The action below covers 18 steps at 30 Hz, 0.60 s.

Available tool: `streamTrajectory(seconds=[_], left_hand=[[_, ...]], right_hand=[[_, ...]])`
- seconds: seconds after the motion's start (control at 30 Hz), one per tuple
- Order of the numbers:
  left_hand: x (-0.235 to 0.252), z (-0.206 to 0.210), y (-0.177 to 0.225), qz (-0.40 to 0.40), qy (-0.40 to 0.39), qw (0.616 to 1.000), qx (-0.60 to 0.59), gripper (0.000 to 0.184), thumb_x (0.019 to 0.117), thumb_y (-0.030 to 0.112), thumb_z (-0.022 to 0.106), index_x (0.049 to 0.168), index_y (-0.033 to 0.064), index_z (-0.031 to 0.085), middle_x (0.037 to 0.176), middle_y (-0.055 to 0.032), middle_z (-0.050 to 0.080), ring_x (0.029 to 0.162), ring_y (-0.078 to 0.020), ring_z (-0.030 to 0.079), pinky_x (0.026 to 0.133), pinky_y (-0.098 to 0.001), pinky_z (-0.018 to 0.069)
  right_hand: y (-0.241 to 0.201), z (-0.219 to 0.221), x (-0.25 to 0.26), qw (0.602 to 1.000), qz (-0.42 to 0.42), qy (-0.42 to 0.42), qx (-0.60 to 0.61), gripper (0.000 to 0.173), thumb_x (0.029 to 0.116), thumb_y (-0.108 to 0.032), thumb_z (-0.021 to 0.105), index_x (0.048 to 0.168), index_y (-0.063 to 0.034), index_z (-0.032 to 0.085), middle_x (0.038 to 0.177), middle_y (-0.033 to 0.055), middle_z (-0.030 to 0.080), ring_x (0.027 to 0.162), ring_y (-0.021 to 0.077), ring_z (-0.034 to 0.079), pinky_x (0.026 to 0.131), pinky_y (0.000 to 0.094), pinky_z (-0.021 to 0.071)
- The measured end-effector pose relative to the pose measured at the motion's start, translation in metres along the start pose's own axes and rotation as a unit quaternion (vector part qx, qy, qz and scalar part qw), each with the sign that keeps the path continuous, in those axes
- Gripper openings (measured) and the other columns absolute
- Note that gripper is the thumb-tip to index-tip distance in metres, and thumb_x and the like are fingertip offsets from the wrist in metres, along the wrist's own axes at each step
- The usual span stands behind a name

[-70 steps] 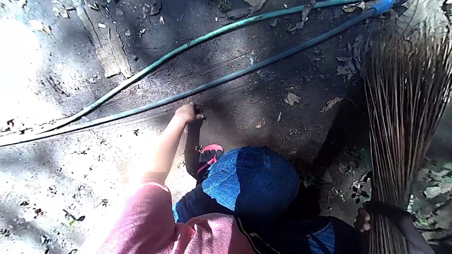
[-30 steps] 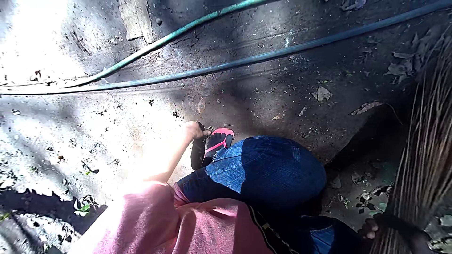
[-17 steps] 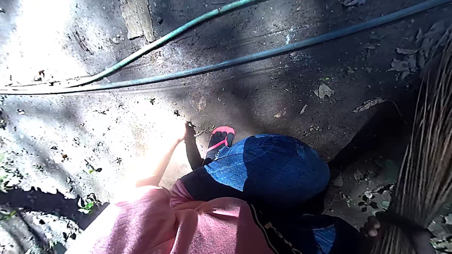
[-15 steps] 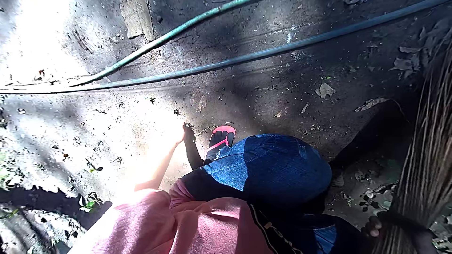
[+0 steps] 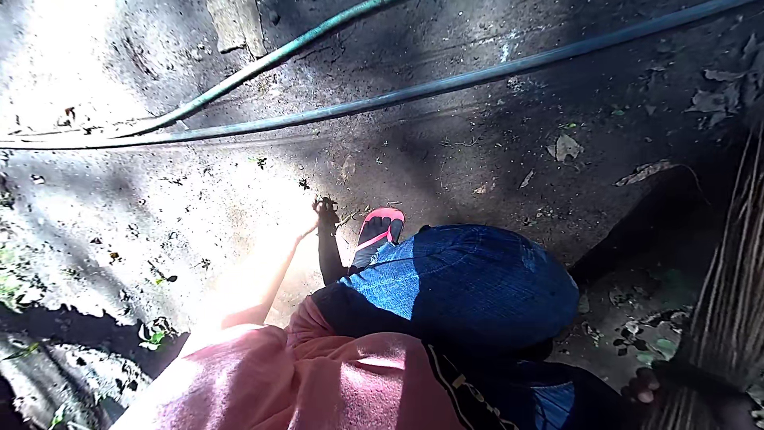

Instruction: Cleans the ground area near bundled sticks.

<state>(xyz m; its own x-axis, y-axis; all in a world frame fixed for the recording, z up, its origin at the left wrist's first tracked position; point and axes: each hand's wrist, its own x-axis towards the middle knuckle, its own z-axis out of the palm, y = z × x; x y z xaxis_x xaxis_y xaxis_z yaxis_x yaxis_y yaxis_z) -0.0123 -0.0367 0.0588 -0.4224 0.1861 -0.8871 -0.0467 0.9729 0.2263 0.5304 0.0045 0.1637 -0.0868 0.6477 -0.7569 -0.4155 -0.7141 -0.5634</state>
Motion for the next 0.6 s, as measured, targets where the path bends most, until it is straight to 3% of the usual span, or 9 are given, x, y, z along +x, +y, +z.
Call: streamTrajectory(seconds=[0.07, 0.13, 0.2, 0.23, 0.3, 0.37, 0.43, 0.53, 0.6], left_hand=[[0.019, -0.013, -0.02, 0.107, -0.011, 0.991, 0.082, 0.04, 0.1131, 0.01, 0.031, 0.137, -0.0187, 0.046, 0.125, -0.0388, 0.059, 0.113, -0.0425, 0.064, 0.1, -0.0499, 0.0506], [0.026, -0.016, -0.014, 0.096, -0.029, 0.985, 0.141, 0.037, 0.113, 0.009, 0.032, 0.134, -0.0172, 0.047, 0.119, -0.0372, 0.059, 0.107, -0.0424, 0.064, 0.098, -0.0526, 0.0494], [0.052, -0.012, -0.038, 0.13, -0.045, 0.955, 0.261, 0.043, 0.1074, 0.024, 0.054, 0.131, -0.012, 0.053, 0.115, -0.0347, 0.064, 0.108, -0.0463, 0.065, 0.096, -0.0625, 0.0498], [0.062, -0.004, -0.049, 0.135, -0.05, 0.938, 0.315, 0.057, 0.101, 0.037, 0.065, 0.132, -0.0084, 0.053, 0.114, -0.033, 0.065, 0.108, -0.0476, 0.066, 0.095, -0.066, 0.0499], [0.077, 0.021, -0.065, 0.122, -0.053, 0.902, 0.41, 0.075, 0.091, 0.053, 0.073, 0.138, -0.0009, 0.052, 0.116, -0.029, 0.067, 0.11, -0.0476, 0.066, 0.094, -0.0688, 0.0501], [0.083, 0.041, -0.073, 0.119, -0.067, 0.867, 0.478, 0.055, 0.0993, 0.044, 0.063, 0.137, 0.0042, 0.058, 0.122, -0.0262, 0.068, 0.114, -0.0471, 0.065, 0.094, -0.0695, 0.0502], [0.079, 0.045, -0.061, 0.122, -0.099, 0.85, 0.503, 0.038, 0.1072, 0.029, 0.049, 0.134, 0.006, 0.062, 0.124, -0.0262, 0.067, 0.117, -0.0481, 0.064, 0.095, -0.0705, 0.049], [0.08, 0.025, -0.029, 0.121, -0.146, 0.878, 0.439, 0.041, 0.1107, 0.028, 0.043, 0.128, -0.0032, 0.063, 0.122, -0.0315, 0.066, 0.12, -0.0495, 0.062, 0.101, -0.0697, 0.0452], [0.081, -0.003, -0.021, 0.139, -0.158, 0.905, 0.369, 0.04, 0.1107, 0.025, 0.046, 0.12, -0.0107, 0.062, 0.111, -0.0341, 0.065, 0.11, -0.0491, 0.063, 0.098, -0.0672, 0.0453]], right_hand=[[0.001, -0.008, 0.001, 1.0, -0.005, -0.01, -0.019, 0.045, 0.0955, -0.051, 0.064, 0.113, -0.0102, 0.068, 0.097, 0.0071, 0.074, 0.083, 0.0181, 0.073, 0.072, 0.0297, 0.0608], [-0.002, 0.019, -0.003, 0.999, -0.004, 0.009, -0.051, 0.043, 0.0928, -0.052, 0.066, 0.108, -0.013, 0.071, 0.093, 0.0033, 0.075, 0.079, 0.0141, 0.073, 0.07, 0.0262, 0.0603], [-0.003, 0.041, -0.005, 0.997, -0.01, 0.029, -0.065, 0.04, 0.0966, -0.051, 0.062, 0.106, -0.0122, 0.069, 0.089, 0.0028, 0.074, 0.076, 0.0127, 0.073, 0.068, 0.0246, 0.06], [-0.004, 0.047, -0.005, 0.998, -0.006, 0.029, -0.061, 0.039, 0.1001, -0.048, 0.057, 0.105, -0.0111, 0.067, 0.088, 0.0029, 0.073, 0.075, 0.0128, 0.072, 0.067, 0.0247, 0.0601], [-0.01, 0.077, -0.006, 0.994, 0.001, 0.094, -0.052, 0.033, 0.1052, -0.038, 0.047, 0.096, -0.0092, 0.062, 0.077, 0.0027, 0.072, 0.067, 0.0127, 0.071, 0.062, 0.0242, 0.06], [-0.01, 0.08, -0.008, 0.994, -0.001, 0.096, -0.061, 0.034, 0.1063, -0.037, 0.043, 0.097, -0.0087, 0.06, 0.076, 0.0029, 0.072, 0.067, 0.0126, 0.072, 0.063, 0.0236, 0.0603], [-0.005, 0.045, -0.005, 0.998, -0.002, 0.023, -0.058, 0.04, 0.0952, -0.05, 0.064, 0.105, -0.0116, 0.071, 0.086, 0.0031, 0.074, 0.075, 0.0131, 0.073, 0.067, 0.0244, 0.06], [0.002, 0.009, -0.001, 1.0, -0.008, -0.012, -0.02, 0.044, 0.098, -0.05, 0.061, 0.112, -0.0085, 0.066, 0.094, 0.0076, 0.073, 0.081, 0.0185, 0.073, 0.071, 0.0298, 0.0614], [0.003, 0.018, -0.005, 0.999, -0.01, 0.021, -0.023, 0.044, 0.1009, -0.05, 0.056, 0.109, -0.0084, 0.065, 0.092, 0.0075, 0.073, 0.079, 0.018, 0.073, 0.069, 0.0288, 0.0614]])
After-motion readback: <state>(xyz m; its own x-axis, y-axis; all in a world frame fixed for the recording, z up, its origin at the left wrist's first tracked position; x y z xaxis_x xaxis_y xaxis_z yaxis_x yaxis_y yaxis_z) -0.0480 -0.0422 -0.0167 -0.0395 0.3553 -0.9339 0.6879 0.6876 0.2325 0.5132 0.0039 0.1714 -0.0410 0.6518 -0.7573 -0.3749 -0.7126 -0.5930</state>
